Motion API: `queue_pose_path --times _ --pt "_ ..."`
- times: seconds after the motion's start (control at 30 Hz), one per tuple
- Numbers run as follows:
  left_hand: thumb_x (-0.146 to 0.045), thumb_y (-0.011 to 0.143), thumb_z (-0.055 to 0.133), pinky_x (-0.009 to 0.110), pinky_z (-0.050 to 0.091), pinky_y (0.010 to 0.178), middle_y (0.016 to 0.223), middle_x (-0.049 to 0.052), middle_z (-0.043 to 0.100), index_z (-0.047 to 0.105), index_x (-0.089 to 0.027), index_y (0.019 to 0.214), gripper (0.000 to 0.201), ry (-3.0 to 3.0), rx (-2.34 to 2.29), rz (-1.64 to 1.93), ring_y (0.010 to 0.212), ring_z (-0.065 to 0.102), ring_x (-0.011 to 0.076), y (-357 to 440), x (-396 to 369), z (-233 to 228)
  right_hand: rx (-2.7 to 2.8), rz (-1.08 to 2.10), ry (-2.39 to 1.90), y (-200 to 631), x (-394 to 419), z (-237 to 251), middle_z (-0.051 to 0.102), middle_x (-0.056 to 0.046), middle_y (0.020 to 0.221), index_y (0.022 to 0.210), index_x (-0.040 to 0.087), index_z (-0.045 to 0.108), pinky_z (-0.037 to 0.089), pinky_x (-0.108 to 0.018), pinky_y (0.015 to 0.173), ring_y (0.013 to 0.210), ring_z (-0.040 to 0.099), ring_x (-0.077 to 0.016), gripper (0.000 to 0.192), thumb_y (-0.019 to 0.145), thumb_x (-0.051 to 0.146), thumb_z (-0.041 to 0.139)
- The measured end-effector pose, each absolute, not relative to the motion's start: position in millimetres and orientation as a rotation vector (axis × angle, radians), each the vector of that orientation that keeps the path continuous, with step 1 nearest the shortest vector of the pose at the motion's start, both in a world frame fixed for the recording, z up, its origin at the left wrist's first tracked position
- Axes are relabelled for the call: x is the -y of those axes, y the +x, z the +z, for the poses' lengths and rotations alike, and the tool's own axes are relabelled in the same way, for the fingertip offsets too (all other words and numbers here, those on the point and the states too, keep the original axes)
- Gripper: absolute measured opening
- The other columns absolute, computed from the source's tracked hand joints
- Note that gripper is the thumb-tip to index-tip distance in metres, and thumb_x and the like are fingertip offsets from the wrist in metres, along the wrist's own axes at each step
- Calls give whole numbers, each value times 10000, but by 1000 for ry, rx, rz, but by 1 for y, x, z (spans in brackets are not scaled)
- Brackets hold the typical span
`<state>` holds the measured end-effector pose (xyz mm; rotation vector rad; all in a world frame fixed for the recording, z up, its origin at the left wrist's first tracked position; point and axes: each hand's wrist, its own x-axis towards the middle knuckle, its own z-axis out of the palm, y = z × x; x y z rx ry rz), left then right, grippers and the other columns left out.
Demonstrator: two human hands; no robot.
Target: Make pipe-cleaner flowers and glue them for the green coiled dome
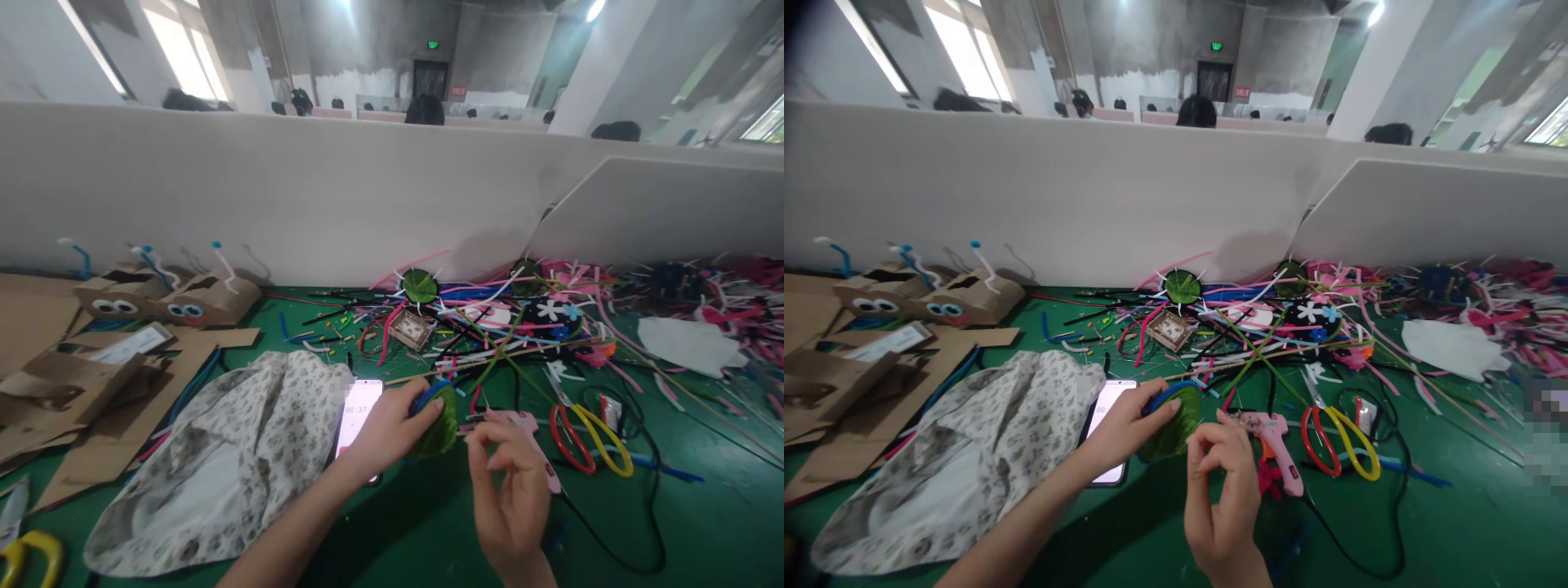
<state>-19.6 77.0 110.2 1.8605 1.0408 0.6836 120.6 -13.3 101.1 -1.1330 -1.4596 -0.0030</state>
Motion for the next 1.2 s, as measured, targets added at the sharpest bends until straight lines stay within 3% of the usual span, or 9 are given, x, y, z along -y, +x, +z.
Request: queue_pose_path --times 0.13,0.3,0.47,0.67,0.87,1.2 --pt "-395 876 582 206 342 611 686 -57 460 529 -186 745 252 1499 -889 810 665 448 103 -21 -81 110 1248 84 -1314 134 21 81 614 -23 867 951 221 523 492 -421 903 903 627 -174 86 885 169 539" --pt "-301 742 744 169 410 534 729 -37 639 642 -185 896 218 808 -892 876 606 575 88 -21 -85 111 1130 220 -1579 149 33 62 683 -74 980 1047 216 565 541 -314 779 929 664 -194 188 914 343 528" --pt "-182 831 630 204 538 582 749 26 737 676 -137 904 97 363 -727 885 623 690 133 -23 -93 119 1119 322 -1696 163 50 42 712 -77 988 988 216 602 567 -262 734 910 692 -194 241 906 427 521" --pt "-157 956 435 244 584 665 776 69 765 686 -86 955 261 197 -650 872 688 731 163 -23 -98 119 1124 386 -1805 160 61 30 737 -55 944 901 234 634 573 -233 692 864 709 -203 276 861 499 570" --pt "-159 954 443 270 587 687 759 71 765 688 -88 949 254 189 -666 864 670 734 188 -21 -98 118 1107 388 -1819 148 61 42 702 -47 882 872 254 629 546 -244 677 826 675 -206 330 880 560 505" --pt "-147 923 488 242 581 593 709 44 754 692 -100 917 209 196 -663 866 602 718 160 -21 -100 114 1208 547 -1829 159 63 21 701 -59 879 1017 260 654 553 -246 569 748 676 -193 351 888 552 509"
